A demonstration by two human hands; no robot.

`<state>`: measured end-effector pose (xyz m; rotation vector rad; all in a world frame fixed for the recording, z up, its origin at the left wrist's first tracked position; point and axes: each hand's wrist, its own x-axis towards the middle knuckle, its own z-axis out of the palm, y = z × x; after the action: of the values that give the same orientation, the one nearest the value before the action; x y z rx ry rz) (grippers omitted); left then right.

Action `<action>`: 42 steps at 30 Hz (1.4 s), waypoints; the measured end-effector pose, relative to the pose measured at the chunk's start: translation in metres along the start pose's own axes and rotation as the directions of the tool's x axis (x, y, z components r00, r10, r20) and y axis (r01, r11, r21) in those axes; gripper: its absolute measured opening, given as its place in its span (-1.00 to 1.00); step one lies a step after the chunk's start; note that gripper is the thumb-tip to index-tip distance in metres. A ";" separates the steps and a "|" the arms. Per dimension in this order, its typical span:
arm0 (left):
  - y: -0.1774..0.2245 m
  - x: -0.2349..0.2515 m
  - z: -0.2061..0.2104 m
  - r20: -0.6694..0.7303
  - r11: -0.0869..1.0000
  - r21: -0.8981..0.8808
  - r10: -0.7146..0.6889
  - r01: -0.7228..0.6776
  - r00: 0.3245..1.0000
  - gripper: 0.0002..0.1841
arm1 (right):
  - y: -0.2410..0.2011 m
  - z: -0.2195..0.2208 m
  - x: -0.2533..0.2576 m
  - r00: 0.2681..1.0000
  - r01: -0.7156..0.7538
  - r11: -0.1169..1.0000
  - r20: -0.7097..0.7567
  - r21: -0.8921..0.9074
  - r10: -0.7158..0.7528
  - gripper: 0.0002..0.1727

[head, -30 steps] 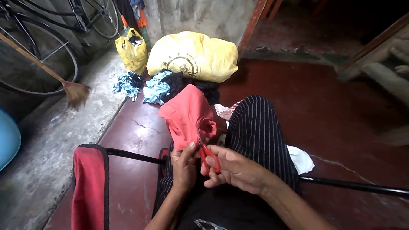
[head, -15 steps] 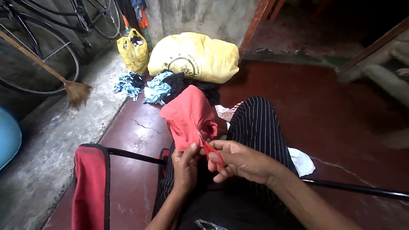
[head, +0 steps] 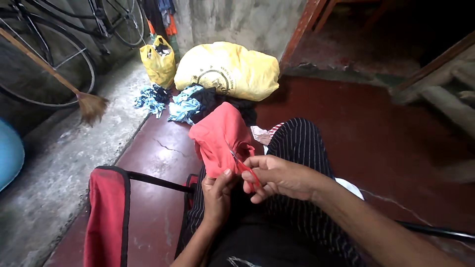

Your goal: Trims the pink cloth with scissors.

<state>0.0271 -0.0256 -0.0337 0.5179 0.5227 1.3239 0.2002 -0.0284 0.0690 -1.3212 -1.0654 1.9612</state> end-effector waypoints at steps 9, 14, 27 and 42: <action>-0.001 -0.001 0.000 0.005 1.000 0.013 0.009 -0.009 1.000 -0.86 | -0.017 -0.001 0.002 0.999 -0.035 0.994 -0.024 -0.101 0.032 -0.86; -0.005 -0.001 -0.001 0.012 0.999 0.014 0.032 -0.032 0.999 -0.86 | -0.028 -0.007 0.008 0.998 -0.067 0.992 -0.011 -0.109 0.067 -0.82; -0.005 -0.001 -0.002 0.026 0.999 -0.030 0.033 -0.032 0.999 -0.85 | -0.031 -0.019 0.018 0.993 -0.077 0.996 0.083 -0.046 0.081 -0.78; -0.003 0.003 -0.004 0.067 0.995 -0.005 0.103 -0.103 0.992 -0.83 | -0.031 -0.004 0.014 0.998 -0.053 0.987 -0.026 0.150 0.058 -0.86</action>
<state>0.0278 -0.0233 -0.0386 0.5927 0.4443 1.4000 0.1992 0.0000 0.0871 -1.3074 -0.8585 2.0128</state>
